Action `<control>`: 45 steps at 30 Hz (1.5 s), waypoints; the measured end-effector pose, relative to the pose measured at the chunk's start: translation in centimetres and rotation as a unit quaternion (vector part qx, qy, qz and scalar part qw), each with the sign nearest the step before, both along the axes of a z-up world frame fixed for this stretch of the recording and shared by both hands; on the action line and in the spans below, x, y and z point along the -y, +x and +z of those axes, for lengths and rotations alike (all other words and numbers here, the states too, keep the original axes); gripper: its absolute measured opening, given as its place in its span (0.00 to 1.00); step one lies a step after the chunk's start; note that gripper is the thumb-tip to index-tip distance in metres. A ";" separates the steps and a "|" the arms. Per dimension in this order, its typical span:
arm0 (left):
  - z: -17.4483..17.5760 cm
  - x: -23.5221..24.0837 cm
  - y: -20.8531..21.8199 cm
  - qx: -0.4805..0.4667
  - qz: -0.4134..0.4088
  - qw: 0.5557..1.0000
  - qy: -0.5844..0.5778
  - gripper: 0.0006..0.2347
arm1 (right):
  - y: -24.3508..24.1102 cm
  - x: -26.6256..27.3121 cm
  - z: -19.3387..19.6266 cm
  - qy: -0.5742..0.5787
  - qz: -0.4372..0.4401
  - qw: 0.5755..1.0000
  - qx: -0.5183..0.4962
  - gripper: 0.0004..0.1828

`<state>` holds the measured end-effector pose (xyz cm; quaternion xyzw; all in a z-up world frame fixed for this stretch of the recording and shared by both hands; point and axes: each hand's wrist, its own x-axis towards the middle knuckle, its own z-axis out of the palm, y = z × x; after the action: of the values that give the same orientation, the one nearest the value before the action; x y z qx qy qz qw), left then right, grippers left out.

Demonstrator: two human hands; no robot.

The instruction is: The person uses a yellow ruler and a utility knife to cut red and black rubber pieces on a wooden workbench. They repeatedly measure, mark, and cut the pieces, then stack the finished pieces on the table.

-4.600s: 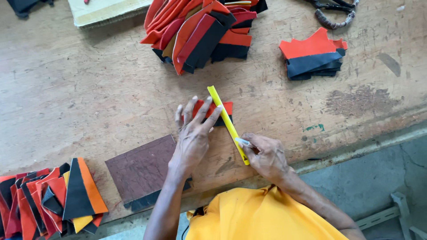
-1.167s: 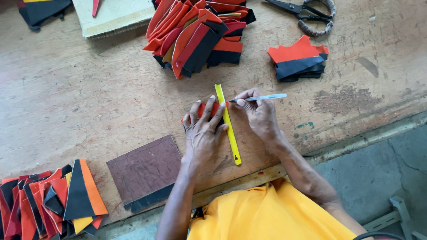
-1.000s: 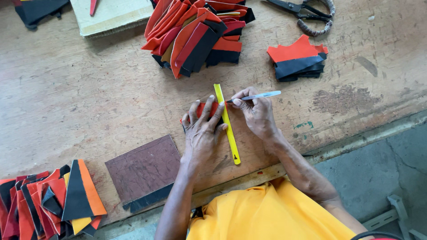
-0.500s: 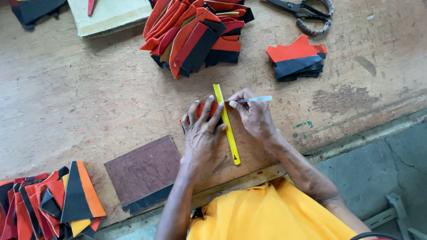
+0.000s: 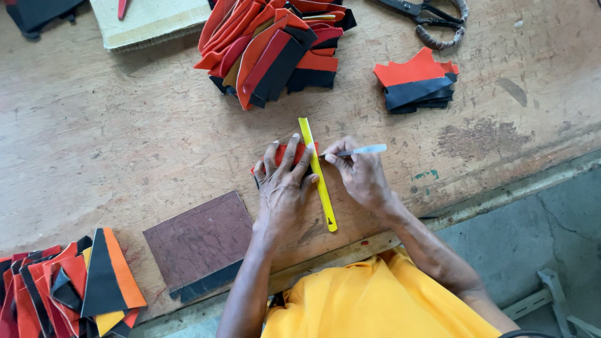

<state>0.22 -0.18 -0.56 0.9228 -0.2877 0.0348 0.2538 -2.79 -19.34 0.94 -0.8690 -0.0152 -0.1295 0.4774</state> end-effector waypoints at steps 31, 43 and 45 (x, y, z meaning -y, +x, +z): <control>1.5 -2.7 0.5 -0.037 0.074 0.989 -0.126 0.27 | -5.0 1.4 -0.6 -0.174 -0.030 0.983 0.046 0.11; 2.9 -4.2 -0.2 0.004 0.077 0.987 -0.142 0.22 | -2.1 3.1 -1.1 0.048 0.100 0.993 -0.043 0.09; 4.0 -4.7 0.2 0.000 0.077 0.983 -0.170 0.21 | -1.1 4.3 0.1 0.123 0.234 0.964 -0.001 0.09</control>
<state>0.40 4.54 3.45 0.8857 -0.2057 0.1022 0.4034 -3.92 -23.67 1.03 -0.7761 -0.2016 -0.0140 0.5974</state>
